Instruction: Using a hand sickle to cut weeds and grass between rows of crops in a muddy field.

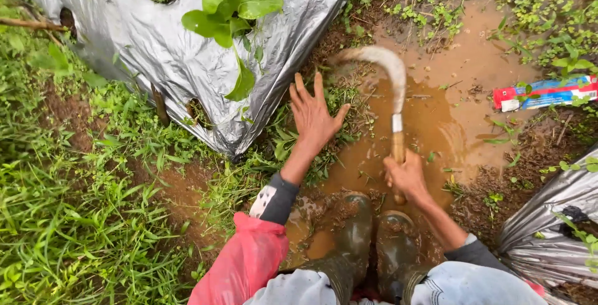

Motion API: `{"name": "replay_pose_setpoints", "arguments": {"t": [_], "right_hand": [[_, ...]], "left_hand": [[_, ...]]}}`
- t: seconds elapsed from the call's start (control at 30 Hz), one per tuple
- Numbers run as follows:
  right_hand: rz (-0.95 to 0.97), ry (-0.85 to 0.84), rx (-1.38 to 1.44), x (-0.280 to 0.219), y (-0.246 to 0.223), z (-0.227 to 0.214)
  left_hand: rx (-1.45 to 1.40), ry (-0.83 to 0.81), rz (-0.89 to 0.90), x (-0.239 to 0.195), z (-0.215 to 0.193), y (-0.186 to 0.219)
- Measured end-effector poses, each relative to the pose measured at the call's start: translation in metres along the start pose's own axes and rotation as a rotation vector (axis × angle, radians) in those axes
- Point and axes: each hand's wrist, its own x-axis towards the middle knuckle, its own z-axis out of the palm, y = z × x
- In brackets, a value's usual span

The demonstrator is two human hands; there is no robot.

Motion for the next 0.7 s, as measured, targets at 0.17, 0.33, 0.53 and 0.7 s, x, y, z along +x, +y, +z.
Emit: {"name": "replay_pose_setpoints", "arguments": {"t": [0.17, 0.33, 0.53, 0.7], "right_hand": [[-0.033, 0.037, 0.03, 0.004, -0.041, -0.007], [-0.089, 0.006, -0.003, 0.039, -0.008, 0.001], [-0.201, -0.145, -0.081, 0.022, 0.028, 0.015], [-0.09, 0.022, 0.046, 0.002, -0.003, 0.023]], "left_hand": [[0.071, -0.062, 0.013, 0.011, 0.06, -0.014], [-0.063, 0.032, 0.029, 0.033, 0.09, -0.056], [-0.435, 0.143, 0.093, 0.025, 0.056, -0.077], [-0.479, 0.117, 0.119, 0.007, 0.037, -0.076]]}}
